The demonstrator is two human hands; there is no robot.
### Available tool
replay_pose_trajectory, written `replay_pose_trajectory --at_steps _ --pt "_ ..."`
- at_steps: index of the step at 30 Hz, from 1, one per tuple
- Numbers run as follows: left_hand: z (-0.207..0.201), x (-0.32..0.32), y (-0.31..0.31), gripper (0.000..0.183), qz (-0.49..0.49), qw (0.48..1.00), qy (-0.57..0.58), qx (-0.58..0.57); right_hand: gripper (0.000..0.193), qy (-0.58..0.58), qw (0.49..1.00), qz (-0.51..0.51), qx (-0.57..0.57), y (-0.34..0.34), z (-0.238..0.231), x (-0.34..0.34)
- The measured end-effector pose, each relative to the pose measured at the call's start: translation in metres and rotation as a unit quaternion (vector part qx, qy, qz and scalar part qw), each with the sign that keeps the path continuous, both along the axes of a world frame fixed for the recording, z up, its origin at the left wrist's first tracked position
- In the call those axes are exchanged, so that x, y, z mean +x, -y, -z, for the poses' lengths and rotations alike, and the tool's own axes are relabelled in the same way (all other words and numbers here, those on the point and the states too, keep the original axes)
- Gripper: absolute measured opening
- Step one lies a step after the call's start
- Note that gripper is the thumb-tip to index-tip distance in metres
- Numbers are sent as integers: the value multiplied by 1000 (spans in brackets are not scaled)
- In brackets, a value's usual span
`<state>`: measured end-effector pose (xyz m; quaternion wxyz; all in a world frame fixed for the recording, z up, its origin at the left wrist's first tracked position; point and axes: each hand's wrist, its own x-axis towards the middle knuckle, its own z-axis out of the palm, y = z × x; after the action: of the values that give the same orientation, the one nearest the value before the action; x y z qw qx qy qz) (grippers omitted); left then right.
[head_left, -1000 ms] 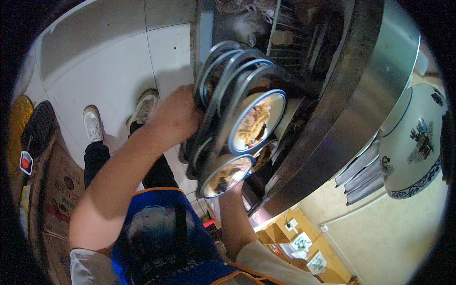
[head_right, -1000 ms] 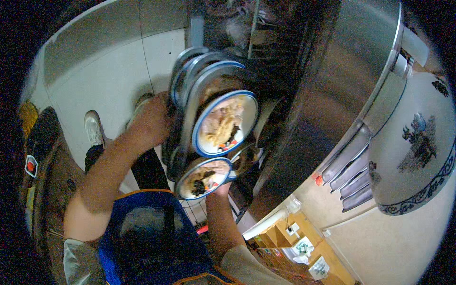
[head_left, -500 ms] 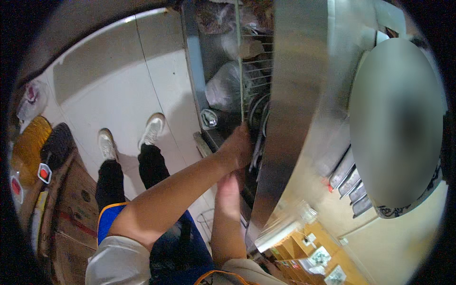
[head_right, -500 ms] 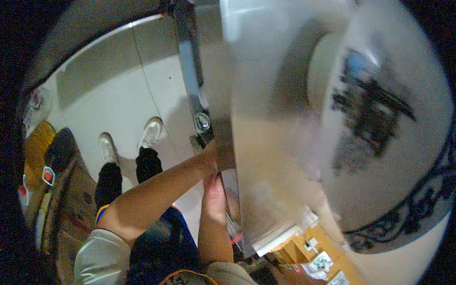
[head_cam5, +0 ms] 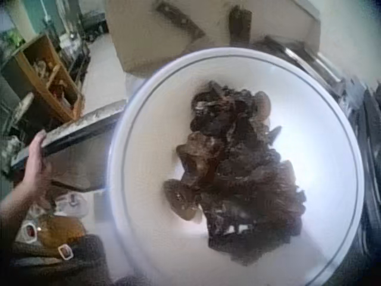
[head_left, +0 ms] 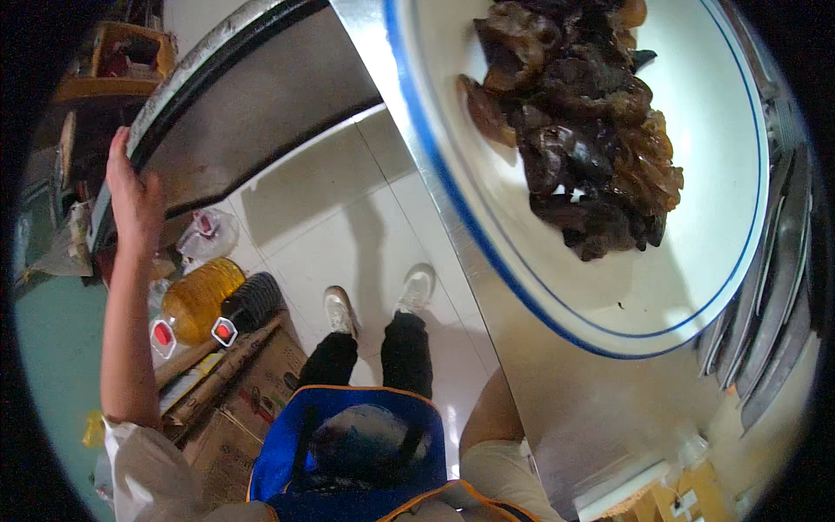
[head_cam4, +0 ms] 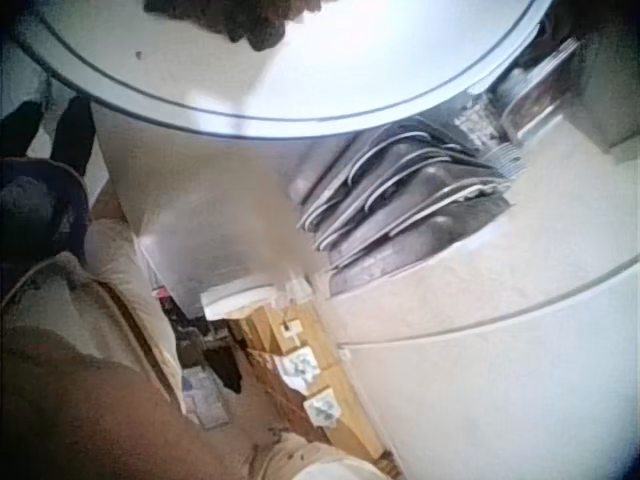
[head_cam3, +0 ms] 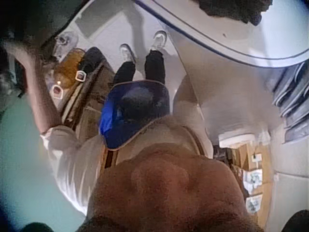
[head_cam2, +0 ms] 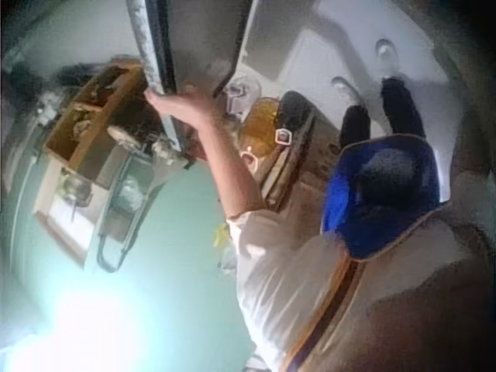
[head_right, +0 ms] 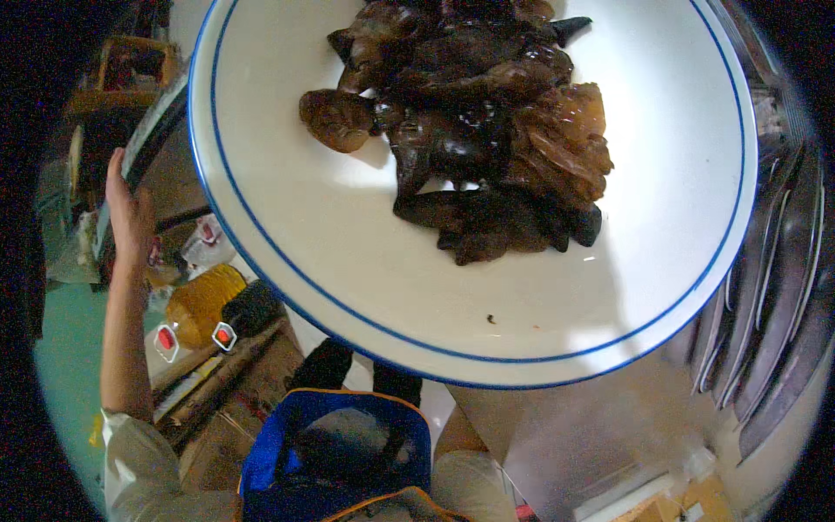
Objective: The person assembles multiple bowls of food by hand, adding dark toppings and shredded ingredients to each bowl. They move trays of bowls across the counter and continue topping them in sequence.
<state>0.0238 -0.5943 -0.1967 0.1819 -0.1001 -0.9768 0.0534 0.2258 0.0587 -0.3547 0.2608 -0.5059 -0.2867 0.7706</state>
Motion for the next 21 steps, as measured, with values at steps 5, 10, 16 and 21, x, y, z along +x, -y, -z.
replay_pose_trajectory --at_steps 5,10,16,21 --pt "25 -48 30 71 -198 952 224 60 30 -26 999 20 4 -38 25 -6" --pt "-2 -57 11 71 -199 925 290 -147 28 -36 999 39 -6 -52 27 -17" --pt "-26 -20 -35 71 -183 882 368 -230 26 -36 998 35 -30 24 25 4" --pt "-2 18 -47 60 -164 828 498 -196 25 38 985 -143 -85 179 -38 122"
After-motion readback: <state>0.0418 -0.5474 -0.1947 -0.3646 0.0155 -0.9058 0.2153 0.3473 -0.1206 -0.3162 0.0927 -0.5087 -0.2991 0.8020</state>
